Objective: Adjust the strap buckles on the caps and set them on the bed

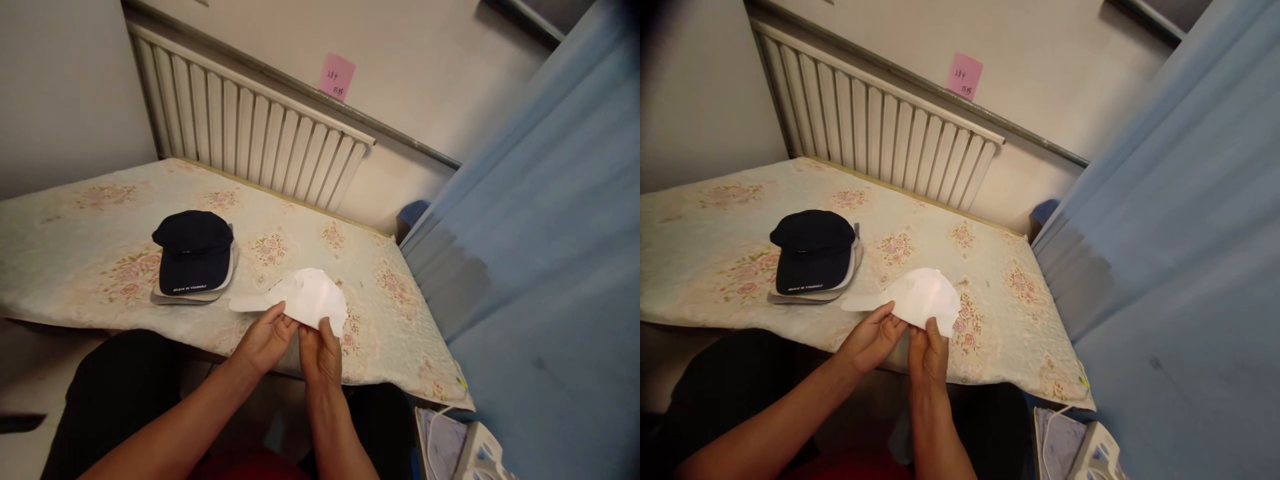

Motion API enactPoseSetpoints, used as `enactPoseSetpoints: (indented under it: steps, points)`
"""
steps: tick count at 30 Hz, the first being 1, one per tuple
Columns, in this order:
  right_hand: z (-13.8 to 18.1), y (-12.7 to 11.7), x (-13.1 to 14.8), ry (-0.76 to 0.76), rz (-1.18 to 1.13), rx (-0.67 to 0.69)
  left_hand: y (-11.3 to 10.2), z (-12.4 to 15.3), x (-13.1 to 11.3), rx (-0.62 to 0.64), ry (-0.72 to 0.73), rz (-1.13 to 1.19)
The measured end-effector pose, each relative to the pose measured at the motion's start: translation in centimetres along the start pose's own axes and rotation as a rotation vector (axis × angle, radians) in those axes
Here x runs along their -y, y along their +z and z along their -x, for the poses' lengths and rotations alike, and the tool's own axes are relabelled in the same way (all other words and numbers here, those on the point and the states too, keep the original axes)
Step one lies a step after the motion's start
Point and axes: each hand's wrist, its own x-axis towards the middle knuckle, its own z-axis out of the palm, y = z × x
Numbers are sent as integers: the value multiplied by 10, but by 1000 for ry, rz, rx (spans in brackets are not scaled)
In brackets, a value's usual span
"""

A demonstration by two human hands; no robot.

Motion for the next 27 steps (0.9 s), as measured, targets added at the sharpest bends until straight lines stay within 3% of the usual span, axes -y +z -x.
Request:
enactPoseSetpoints:
  steps: [7,18,27]
  points:
    - [1,7,-10,10,67,-63,-2,4,4,19,-13,-19]
    - [-9,-9,18,32,-38,-32,-10,9,-33,104,145,67]
    - [-19,-27,27,81,-53,-95,-29,-1,-48,-72,25,-99]
